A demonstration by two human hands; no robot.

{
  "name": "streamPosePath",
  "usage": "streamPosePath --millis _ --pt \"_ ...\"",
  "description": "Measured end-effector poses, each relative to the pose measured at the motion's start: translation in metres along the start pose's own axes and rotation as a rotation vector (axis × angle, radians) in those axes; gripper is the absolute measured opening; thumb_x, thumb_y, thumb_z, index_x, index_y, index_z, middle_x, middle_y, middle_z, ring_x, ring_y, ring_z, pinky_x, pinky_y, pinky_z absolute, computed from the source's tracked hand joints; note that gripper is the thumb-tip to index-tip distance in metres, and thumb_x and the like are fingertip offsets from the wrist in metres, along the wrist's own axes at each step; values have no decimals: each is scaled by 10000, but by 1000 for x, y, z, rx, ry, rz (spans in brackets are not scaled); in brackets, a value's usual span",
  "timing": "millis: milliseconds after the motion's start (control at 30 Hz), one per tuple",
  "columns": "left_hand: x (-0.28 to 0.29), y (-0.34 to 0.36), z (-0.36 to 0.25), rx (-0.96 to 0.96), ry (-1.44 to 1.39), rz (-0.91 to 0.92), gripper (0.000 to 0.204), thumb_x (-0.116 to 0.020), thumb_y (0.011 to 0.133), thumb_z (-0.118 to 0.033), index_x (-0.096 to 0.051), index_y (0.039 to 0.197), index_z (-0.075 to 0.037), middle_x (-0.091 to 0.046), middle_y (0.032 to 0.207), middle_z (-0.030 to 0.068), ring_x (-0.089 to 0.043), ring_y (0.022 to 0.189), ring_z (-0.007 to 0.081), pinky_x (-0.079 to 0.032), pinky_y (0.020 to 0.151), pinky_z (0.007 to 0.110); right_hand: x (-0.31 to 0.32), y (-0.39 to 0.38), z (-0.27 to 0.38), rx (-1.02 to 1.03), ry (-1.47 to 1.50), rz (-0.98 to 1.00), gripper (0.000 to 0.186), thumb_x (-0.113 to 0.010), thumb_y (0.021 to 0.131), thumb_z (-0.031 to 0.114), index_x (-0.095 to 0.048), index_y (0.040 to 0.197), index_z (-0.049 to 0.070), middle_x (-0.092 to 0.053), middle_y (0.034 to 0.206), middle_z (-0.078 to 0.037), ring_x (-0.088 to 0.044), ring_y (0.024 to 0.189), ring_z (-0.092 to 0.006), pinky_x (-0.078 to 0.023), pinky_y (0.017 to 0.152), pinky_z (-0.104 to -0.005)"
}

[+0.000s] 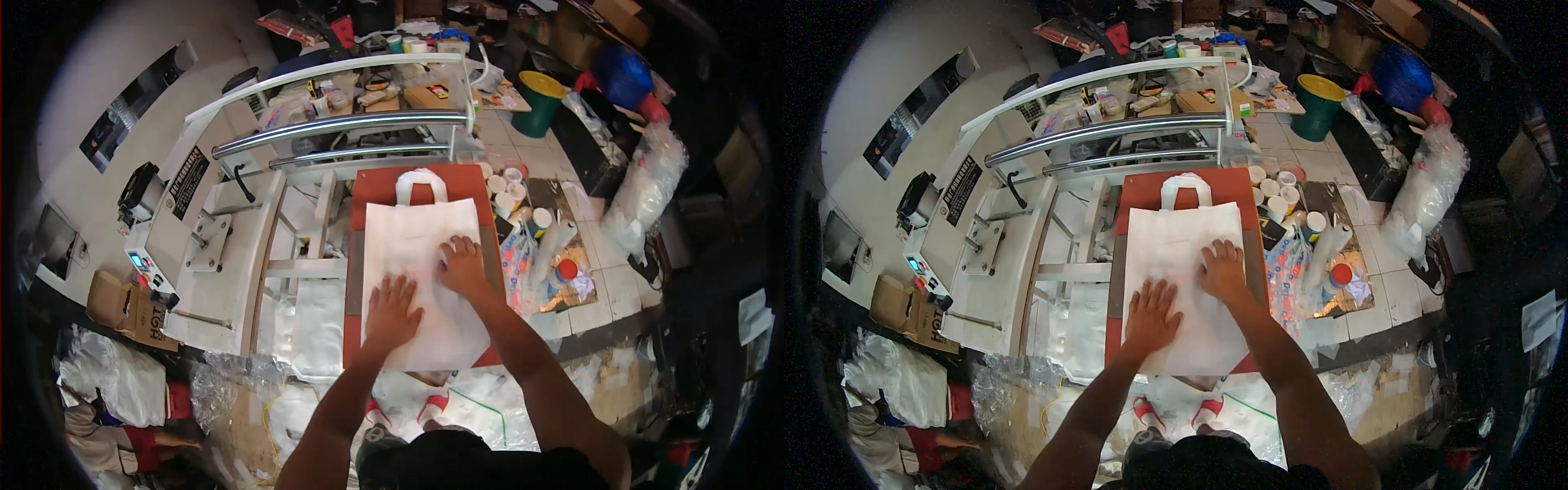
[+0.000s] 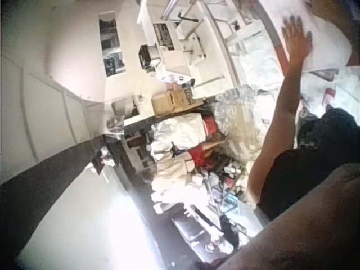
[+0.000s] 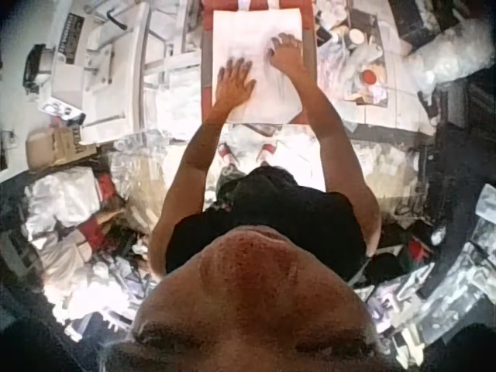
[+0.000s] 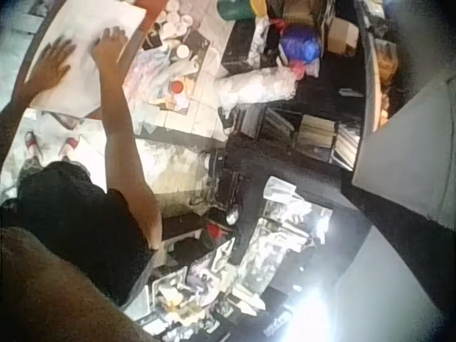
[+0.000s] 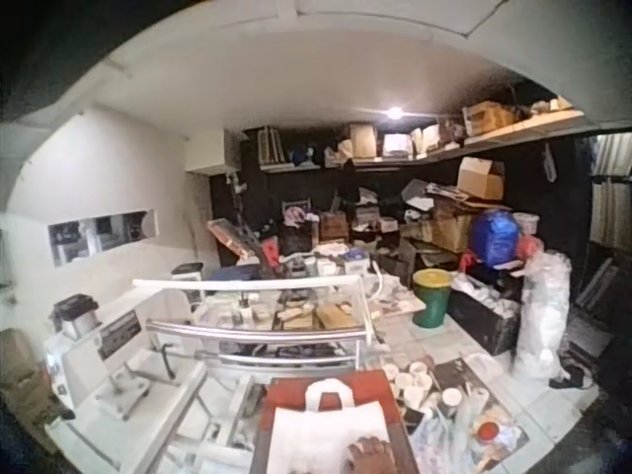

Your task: The person prints designs onto tote bags by placing transfer sheets on the bags, operating a heat press machine to press the designs, and removing the printed bags.

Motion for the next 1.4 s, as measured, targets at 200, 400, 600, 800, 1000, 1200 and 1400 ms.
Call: streamPosePath --millis 200,400,600,800,1000,1200,1400 --pt "-5 0 3 42 23 68 639 -511 891 -430 -390 1450 -143 -349 1504 126 -279 1397 386 -232 1111 560 -58 92 -20 -145 40 70 568 -654 775 393 -578 1171 -7 -487 1283 -201 -405 1231 -362 -315 1020 -503" --pt "-1 -3 12 94 -26 87 638 -549 867 -404 -395 1442 -175 -359 1488 114 -298 1381 389 -248 1100 573 -82 154 -12 -337 38 123 943 -686 690 623 -448 1300 -56 -439 1351 -218 -383 1271 -373 -332 1037 -486" --pt "-4 2 10 70 -41 107 651 -551 860 -394 -380 1448 -174 -338 1494 116 -275 1390 394 -247 1100 573 -84 172 -24 -407 76 191 1005 -749 636 620 -430 1325 -37 -459 1353 -213 -391 1299 -361 -310 1068 -480" --pt "-4 -4 12 67 -15 13 623 -544 866 -389 -412 1427 -153 -346 1493 118 -277 1390 395 -248 1099 568 7 96 3 -155 312 -287 707 -711 783 516 -562 1209 -27 -476 1351 -255 -454 1260 -389 -361 1064 -432" --pt "45 -39 62 169 -333 -243 498 -550 905 -249 -471 1350 -39 -474 1379 156 -403 1291 386 -290 1071 524 96 -204 -78 -673 686 -462 335 -621 936 208 -542 1191 6 -573 1167 -136 -557 1084 -234 -458 936 -374" --pt "71 -239 144 390 -451 -323 306 -531 896 -48 -527 1192 26 -560 1146 209 -517 1086 387 -405 961 446 -18 -461 -50 -963 303 54 179 -625 915 167 -628 1002 11 -636 999 -134 -636 915 -236 -539 756 -340" --pt "-66 -556 195 631 -401 368 286 -588 868 -143 -597 1101 23 -609 1027 246 -570 1009 416 -462 878 459 -191 -386 42 -295 188 205 402 -716 792 246 -591 1088 3 -615 1054 -196 -566 1021 -388 -445 906 -478"
Point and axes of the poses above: each hand's wrist, its own y-axis towards the middle knuckle, its own x-axis out of the back of the hand, z = x × y, the point moved 10 cm from there along y, towards the middle knuckle
